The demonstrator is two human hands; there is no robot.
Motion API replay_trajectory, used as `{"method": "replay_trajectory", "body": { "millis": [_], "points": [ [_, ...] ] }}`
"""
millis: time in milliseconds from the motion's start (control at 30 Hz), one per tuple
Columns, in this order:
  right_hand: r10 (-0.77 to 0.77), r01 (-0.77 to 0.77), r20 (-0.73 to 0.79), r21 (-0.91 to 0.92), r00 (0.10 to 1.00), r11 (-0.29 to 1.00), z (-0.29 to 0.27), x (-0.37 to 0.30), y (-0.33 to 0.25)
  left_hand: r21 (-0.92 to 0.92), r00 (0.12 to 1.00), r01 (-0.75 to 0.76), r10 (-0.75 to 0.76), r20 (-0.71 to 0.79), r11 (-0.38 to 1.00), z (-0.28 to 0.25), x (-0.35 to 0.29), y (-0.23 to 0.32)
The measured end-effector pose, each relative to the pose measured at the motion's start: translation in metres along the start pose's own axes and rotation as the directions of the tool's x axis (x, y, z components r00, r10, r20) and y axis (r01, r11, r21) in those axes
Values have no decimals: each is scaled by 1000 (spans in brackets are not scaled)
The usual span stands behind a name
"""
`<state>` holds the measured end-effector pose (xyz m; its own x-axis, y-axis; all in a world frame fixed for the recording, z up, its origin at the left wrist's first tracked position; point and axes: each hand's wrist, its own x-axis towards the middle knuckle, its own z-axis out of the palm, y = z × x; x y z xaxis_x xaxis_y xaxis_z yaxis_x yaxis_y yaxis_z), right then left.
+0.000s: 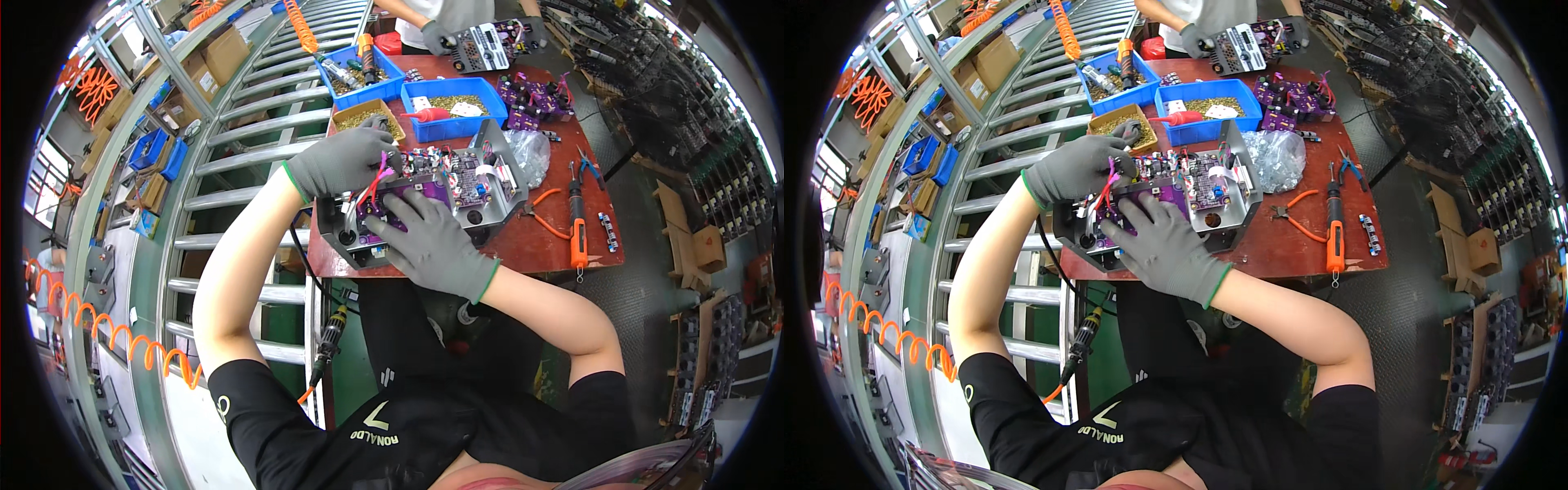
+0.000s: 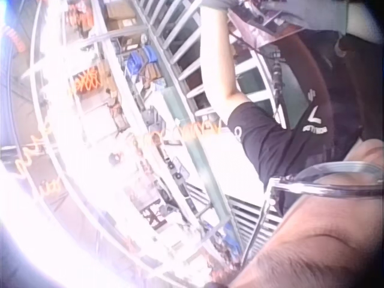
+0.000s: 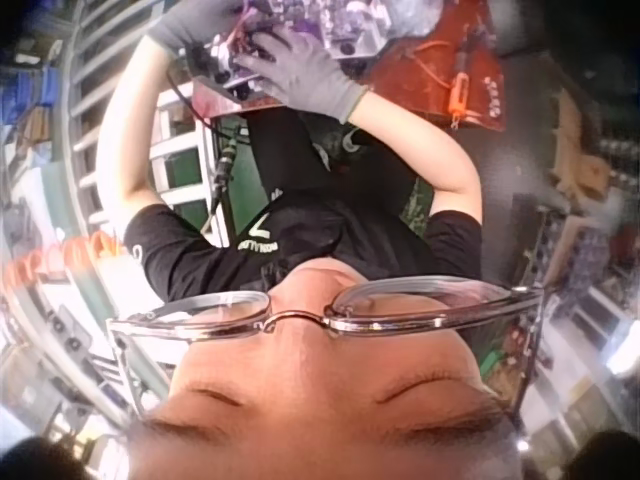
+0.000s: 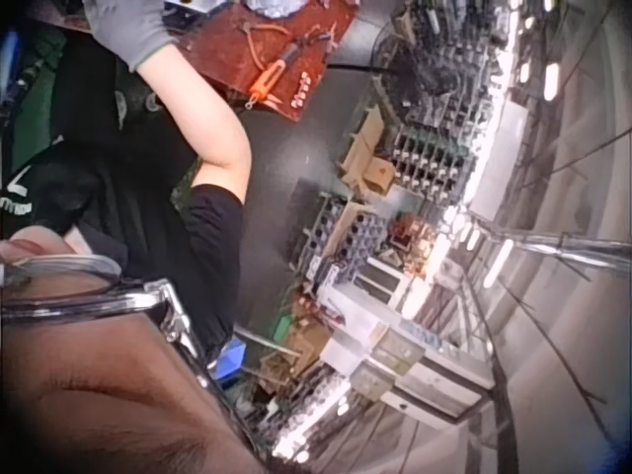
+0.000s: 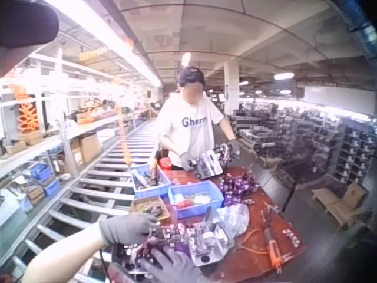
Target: The person assembles an electronic component by securing a circuit board into a metal housing with screws using an electric screwdriver.
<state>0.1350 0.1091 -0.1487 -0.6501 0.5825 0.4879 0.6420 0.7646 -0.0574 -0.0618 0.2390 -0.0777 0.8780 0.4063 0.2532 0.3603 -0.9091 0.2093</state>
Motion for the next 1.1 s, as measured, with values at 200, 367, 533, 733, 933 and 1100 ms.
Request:
{"method": "replay_trajectory", "body": {
  "millis": [200, 367, 533, 733, 933, 1100],
  "points": [
    [66, -63, 37, -76, 997, 995, 7, -4, 2, -62, 995, 75, -71, 64, 995, 0, -6, 4],
    [42, -43, -16, -73, 999, 996, 17, -8, 7, -52, 991, 111, -106, 82, 992, 4, -5, 0],
    [-5, 2, -36, -85, 999, 996, 8, -2, 13, -53, 991, 93, -88, 101, 994, -13, -2, 4],
    [10, -10, 6, -16, 1000, 1000, 5, -6, 16, -191, 966, 222, -189, 175, 956, -30, -10, 18],
    [58, -1, -235, 239, 970, 971, -40, -23, 22, -230, 856, 513, -472, 211, 827, -43, -12, 41],
    [131, -82, -147, 300, 980, 950, -50, -25, 37, -146, 893, 447, -429, 137, 883, -32, -29, 33]
  ]
}}
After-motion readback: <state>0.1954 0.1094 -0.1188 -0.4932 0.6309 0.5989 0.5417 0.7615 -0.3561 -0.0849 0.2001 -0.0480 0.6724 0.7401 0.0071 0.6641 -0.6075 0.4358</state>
